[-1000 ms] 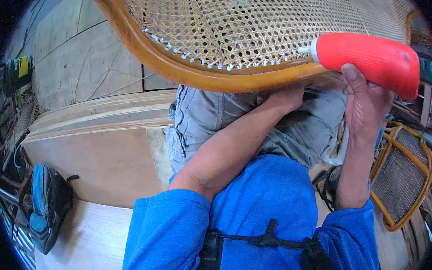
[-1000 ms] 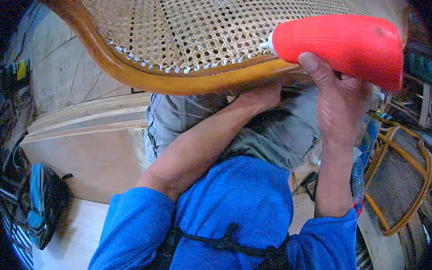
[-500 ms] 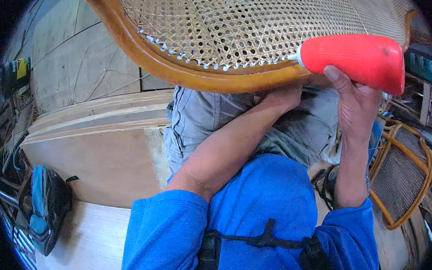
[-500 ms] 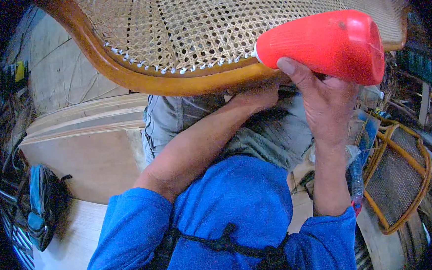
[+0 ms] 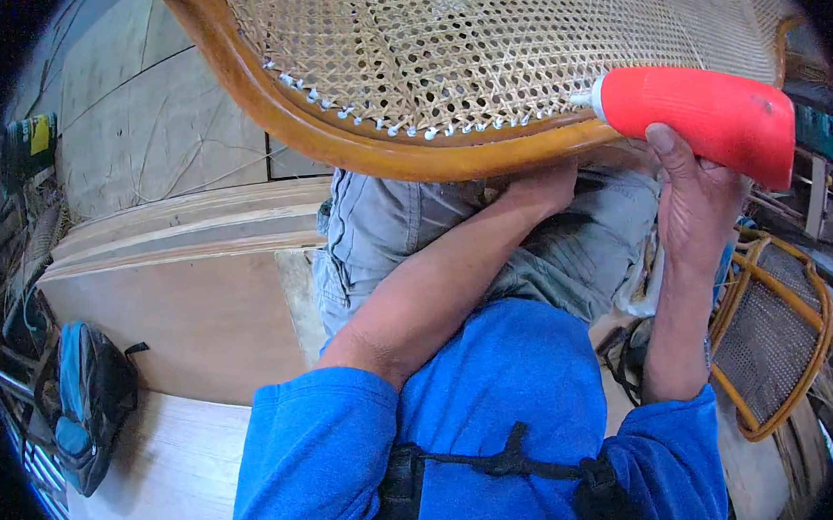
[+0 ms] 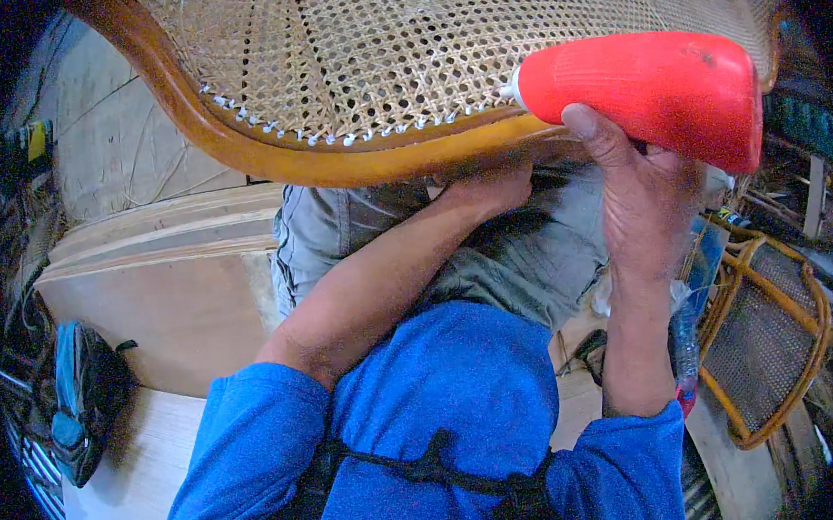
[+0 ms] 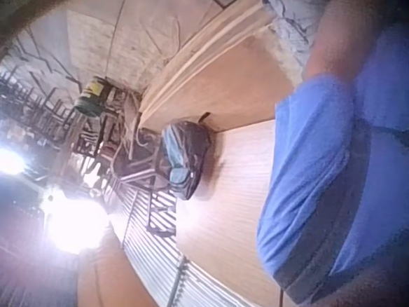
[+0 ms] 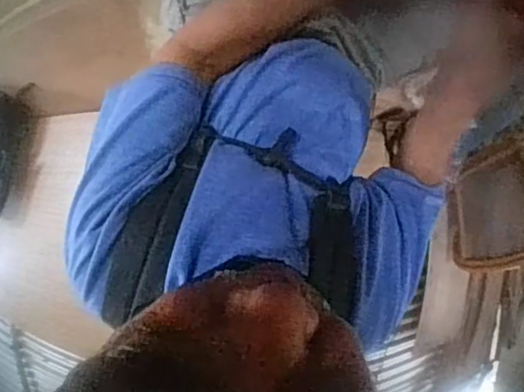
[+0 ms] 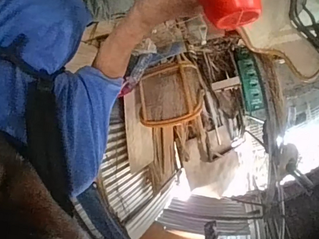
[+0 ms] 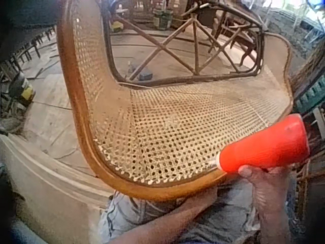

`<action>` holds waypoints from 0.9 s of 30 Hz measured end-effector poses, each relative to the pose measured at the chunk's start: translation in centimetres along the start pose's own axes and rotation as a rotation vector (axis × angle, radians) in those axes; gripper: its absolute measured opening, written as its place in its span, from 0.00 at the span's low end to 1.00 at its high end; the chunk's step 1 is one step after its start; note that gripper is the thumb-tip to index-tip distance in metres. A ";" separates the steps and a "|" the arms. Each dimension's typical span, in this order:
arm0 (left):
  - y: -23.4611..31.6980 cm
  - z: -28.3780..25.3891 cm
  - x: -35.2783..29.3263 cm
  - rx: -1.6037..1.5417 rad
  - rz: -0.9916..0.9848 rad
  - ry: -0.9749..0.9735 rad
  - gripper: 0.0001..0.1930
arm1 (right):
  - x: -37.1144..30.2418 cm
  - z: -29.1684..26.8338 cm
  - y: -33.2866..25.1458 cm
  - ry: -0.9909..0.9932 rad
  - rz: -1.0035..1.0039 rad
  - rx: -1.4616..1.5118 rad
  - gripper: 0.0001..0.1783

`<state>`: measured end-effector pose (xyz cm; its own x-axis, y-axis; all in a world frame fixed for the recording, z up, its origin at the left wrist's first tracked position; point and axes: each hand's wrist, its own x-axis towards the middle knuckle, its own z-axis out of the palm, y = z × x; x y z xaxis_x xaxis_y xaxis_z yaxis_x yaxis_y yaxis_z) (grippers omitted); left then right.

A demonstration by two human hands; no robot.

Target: The person applies glue from a red bottle along the edge of a rattan chair seat. They briefly wipe the nozzle with a cloth before continuing to apply glue along the perimeter.

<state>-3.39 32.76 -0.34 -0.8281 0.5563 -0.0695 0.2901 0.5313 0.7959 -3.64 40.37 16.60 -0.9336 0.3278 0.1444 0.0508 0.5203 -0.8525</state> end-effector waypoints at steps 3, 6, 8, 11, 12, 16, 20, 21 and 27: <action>0.0 -0.3 0.1 -0.075 -0.025 -0.087 0.21 | -0.1 0.5 0.2 0.012 -0.026 0.017 0.18; 0.1 -1.3 0.2 -0.136 -0.050 -0.144 0.21 | -0.4 0.7 0.2 -0.011 -0.018 -0.003 0.17; -0.1 -0.8 0.2 -0.138 -0.033 -0.100 0.21 | -0.4 0.5 0.1 -0.041 -0.041 -0.109 0.17; -0.2 0.0 0.4 -0.131 0.001 -0.042 0.21 | -0.5 1.0 -0.5 -0.032 -0.046 -0.154 0.16; -0.3 0.1 0.4 -0.129 0.004 -0.031 0.21 | -0.6 1.1 -0.6 -0.041 -0.041 -0.163 0.16; -0.4 0.3 0.5 -0.136 0.023 0.000 0.21 | -1.1 1.6 -1.6 -0.069 -0.011 -0.190 0.16; -0.6 0.4 0.5 -0.144 0.030 0.033 0.21 | -1.8 1.0 -0.2 0.016 -0.181 -0.415 0.18; -0.8 1.0 0.6 -0.140 0.029 0.051 0.21 | -1.7 0.9 -0.2 0.042 -0.168 -0.430 0.19; -0.9 2.7 0.1 -0.083 0.013 0.100 0.21 | 0.6 -0.5 0.0 0.044 -0.010 -0.123 0.17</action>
<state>-2.47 34.07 -2.70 -0.8694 0.4941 -0.0021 0.2639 0.4678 0.8435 -4.01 40.93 16.95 -0.9179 0.3551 0.1772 0.0869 0.6155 -0.7833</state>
